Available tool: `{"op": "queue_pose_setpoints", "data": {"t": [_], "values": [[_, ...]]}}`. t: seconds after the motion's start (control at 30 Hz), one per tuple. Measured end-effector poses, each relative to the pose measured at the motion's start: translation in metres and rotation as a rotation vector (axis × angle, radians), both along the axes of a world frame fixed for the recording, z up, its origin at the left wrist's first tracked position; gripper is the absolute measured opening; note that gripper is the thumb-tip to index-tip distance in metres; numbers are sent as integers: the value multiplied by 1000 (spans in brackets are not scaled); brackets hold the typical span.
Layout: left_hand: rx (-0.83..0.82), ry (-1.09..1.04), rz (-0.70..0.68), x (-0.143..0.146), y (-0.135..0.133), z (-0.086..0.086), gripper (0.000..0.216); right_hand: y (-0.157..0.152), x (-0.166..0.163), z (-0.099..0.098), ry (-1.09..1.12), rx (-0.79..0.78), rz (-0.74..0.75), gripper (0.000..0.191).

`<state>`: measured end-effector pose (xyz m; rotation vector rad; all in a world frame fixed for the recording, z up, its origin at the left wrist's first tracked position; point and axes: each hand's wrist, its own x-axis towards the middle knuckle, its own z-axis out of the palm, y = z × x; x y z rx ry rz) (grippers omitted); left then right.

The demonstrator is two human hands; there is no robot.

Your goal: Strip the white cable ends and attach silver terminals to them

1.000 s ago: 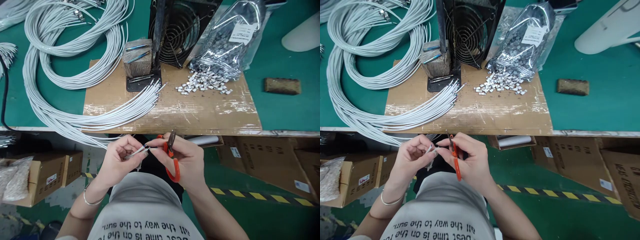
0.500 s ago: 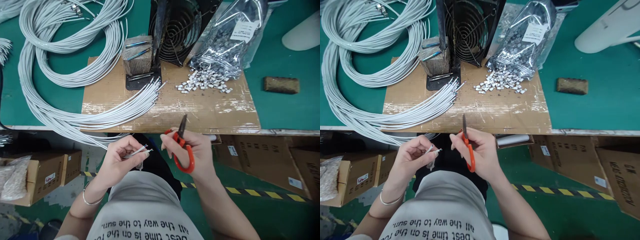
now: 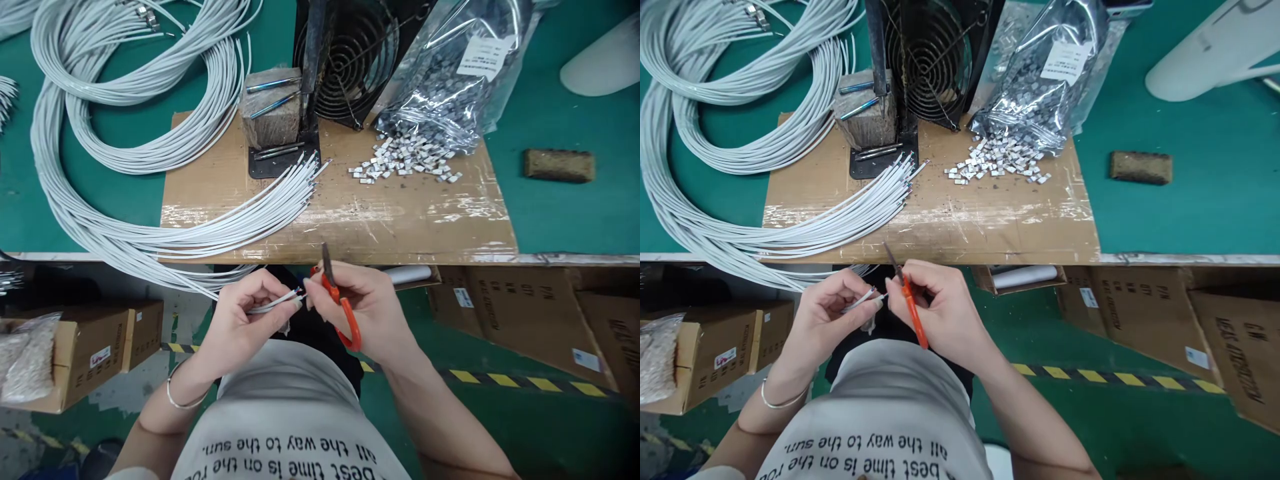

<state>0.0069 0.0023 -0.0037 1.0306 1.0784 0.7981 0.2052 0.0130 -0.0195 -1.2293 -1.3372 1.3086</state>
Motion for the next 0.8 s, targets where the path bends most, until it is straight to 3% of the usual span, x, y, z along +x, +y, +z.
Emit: {"op": "queue_pose_setpoints", "data": {"t": [0.1, 0.17, 0.33, 0.5, 0.67, 0.8], "values": [[-20, -36, 13, -3, 3, 0, 22, -1, 5, -3, -74, 93, -187, 34], [-52, -32, -2, -6, 6, 2, 25, -3, 9, -5, -89, 119, -230, 32], [-114, 40, -42, -6, 11, 9, 30, -8, 13, -11, -172, 147, -209, 35], [-217, -105, 47, -2, 14, 10, 31, -11, 14, -10, -248, 220, -162, 35], [-170, -136, 101, 0, 17, 9, 28, -14, 14, -6, -309, 314, -22, 35], [-168, -127, 138, -1, 18, 9, 24, -15, 12, -7, -384, 398, -8, 40]]}}
